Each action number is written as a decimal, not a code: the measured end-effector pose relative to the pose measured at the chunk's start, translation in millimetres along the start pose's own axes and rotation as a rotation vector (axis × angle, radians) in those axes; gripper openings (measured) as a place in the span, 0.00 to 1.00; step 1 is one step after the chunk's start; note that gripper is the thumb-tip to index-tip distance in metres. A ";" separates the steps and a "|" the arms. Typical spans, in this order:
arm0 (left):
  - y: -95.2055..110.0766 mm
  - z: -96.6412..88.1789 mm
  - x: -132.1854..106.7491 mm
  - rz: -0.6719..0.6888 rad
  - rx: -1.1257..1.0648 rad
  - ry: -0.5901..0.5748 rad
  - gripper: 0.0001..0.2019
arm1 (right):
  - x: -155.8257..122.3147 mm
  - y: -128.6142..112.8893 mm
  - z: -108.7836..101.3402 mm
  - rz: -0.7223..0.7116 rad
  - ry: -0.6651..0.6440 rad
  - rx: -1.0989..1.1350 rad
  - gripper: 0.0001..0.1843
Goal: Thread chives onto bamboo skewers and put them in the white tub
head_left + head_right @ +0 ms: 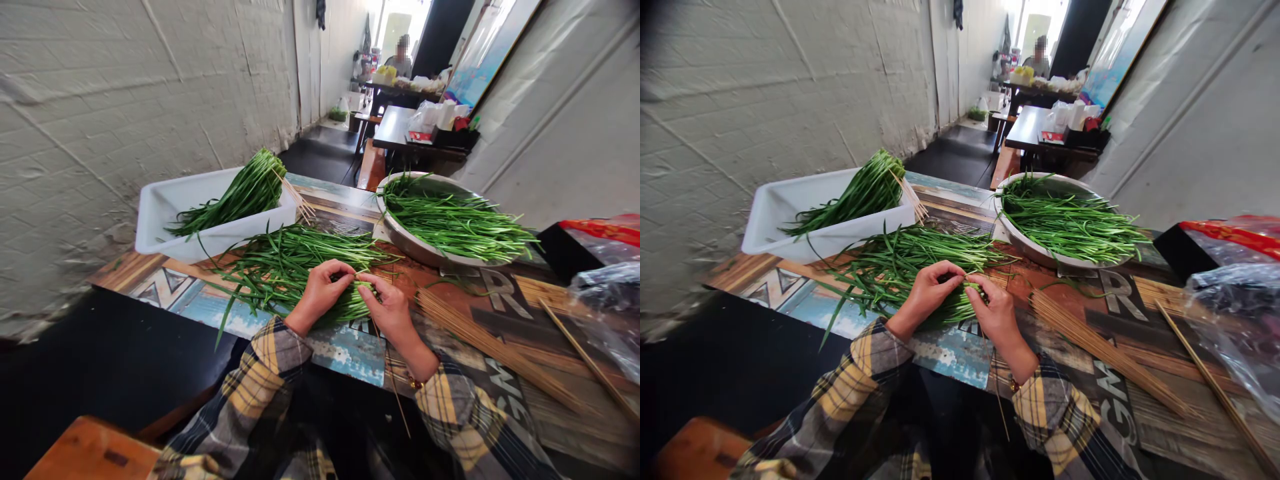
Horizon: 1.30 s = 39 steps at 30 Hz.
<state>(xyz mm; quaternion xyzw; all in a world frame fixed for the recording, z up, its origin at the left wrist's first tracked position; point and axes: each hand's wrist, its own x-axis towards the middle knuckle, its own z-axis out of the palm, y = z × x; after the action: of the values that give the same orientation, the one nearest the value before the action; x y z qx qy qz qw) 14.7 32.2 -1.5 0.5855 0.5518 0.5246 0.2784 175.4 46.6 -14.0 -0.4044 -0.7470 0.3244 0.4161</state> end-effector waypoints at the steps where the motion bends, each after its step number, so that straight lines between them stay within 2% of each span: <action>1: -0.1 -0.2 0.0 0.009 0.001 0.000 0.04 | -0.1 -0.2 0.0 0.004 -0.001 -0.001 0.14; 12: -4.7 -0.6 0.8 0.144 0.041 0.005 0.04 | -0.6 -2.7 -0.1 0.010 0.003 0.028 0.14; 21: -4.6 -1.9 -0.4 0.183 0.083 -0.015 0.04 | -0.2 -1.1 -0.1 0.008 0.005 -0.006 0.14; 28: -7.1 -1.2 -0.6 0.164 0.060 -0.031 0.04 | -0.7 0.4 0.0 0.032 0.023 -0.044 0.25; 39: -2.4 -2.3 -0.8 0.169 0.093 -0.053 0.05 | -1.1 -1.0 0.0 0.025 0.028 -0.046 0.16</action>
<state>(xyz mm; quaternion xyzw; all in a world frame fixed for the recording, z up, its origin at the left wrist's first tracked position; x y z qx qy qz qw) 11.9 31.5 -3.3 0.6557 0.5167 0.5045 0.2202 175.4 45.2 -13.6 -0.4276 -0.7432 0.3066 0.4132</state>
